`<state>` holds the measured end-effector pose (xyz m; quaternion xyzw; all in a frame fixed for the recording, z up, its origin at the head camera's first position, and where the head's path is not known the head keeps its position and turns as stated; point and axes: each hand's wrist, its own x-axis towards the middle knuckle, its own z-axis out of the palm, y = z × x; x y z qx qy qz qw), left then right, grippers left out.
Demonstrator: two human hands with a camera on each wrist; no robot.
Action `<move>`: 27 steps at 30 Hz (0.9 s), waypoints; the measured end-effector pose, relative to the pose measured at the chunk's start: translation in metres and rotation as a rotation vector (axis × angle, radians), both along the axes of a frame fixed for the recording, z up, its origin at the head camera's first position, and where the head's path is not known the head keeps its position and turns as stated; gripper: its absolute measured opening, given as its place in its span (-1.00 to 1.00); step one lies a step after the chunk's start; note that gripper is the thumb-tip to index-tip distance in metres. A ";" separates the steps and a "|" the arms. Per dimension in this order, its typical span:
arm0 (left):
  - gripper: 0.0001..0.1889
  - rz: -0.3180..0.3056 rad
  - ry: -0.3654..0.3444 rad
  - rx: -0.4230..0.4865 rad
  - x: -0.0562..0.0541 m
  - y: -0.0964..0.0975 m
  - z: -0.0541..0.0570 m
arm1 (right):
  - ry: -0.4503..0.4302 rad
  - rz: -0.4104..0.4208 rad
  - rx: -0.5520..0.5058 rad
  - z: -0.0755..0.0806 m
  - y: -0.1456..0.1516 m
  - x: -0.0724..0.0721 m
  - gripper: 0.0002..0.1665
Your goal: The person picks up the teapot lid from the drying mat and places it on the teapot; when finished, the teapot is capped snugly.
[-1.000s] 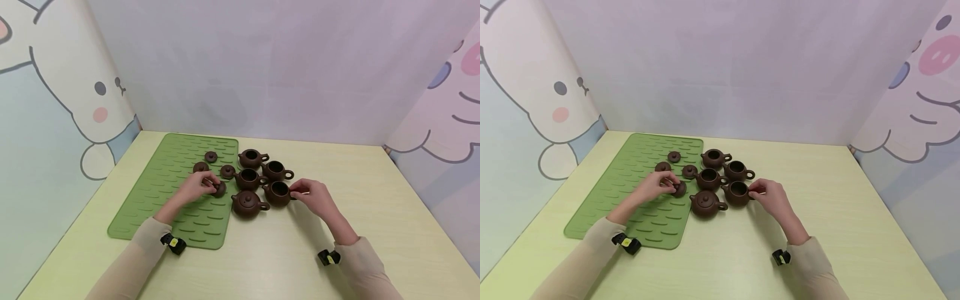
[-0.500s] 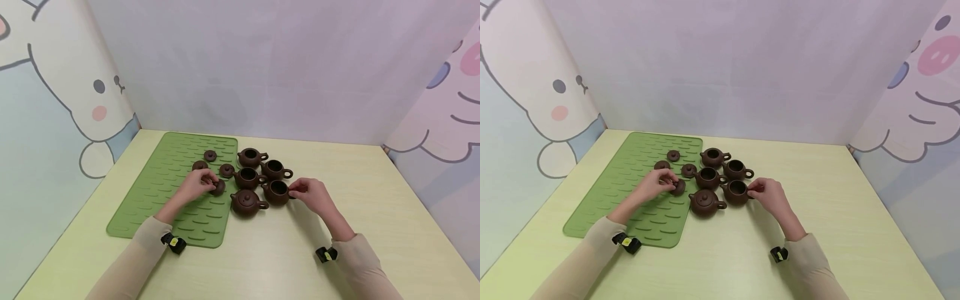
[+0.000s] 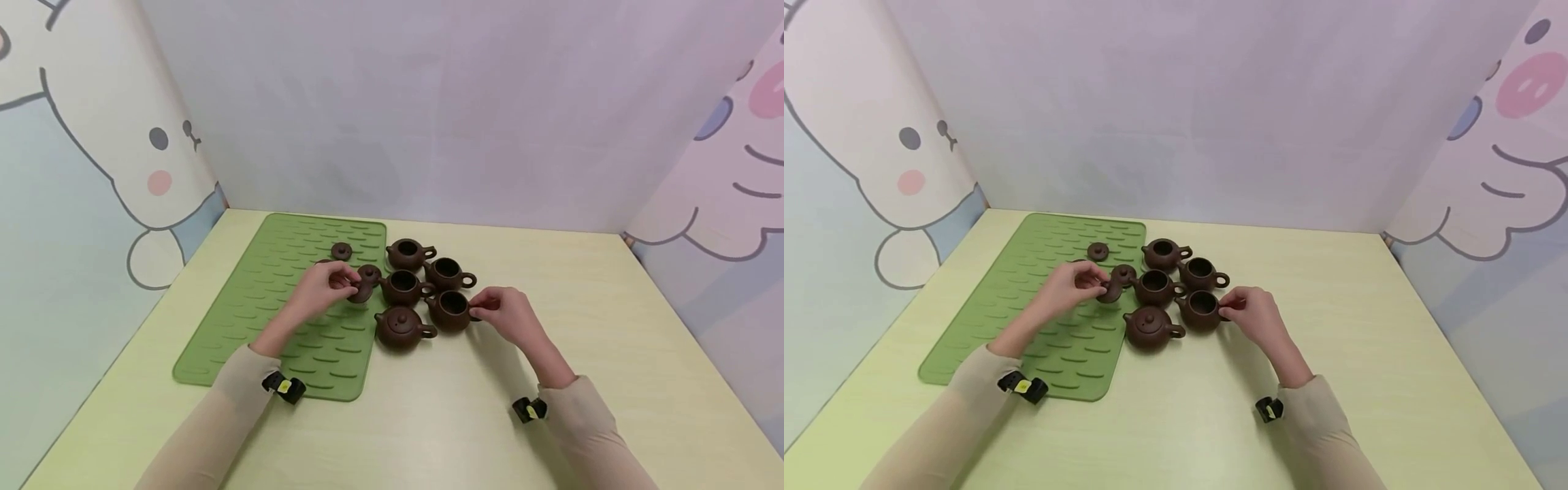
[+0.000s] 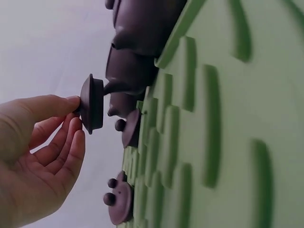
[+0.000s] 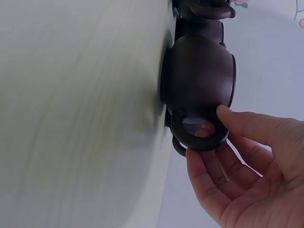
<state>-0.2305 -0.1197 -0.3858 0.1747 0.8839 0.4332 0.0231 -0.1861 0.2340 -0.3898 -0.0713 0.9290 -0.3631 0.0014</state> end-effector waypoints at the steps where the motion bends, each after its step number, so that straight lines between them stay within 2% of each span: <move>1: -0.84 -0.004 0.003 0.003 0.000 0.001 0.002 | 0.001 0.000 0.000 0.000 0.000 0.000 -0.90; 15: -0.84 -0.075 0.010 0.025 -0.002 0.024 0.021 | 0.000 -0.001 0.011 0.002 -0.001 -0.001 -0.90; 27: -0.84 -0.141 0.038 0.051 -0.005 0.044 0.020 | -0.009 -0.008 0.002 0.001 -0.001 0.001 -0.89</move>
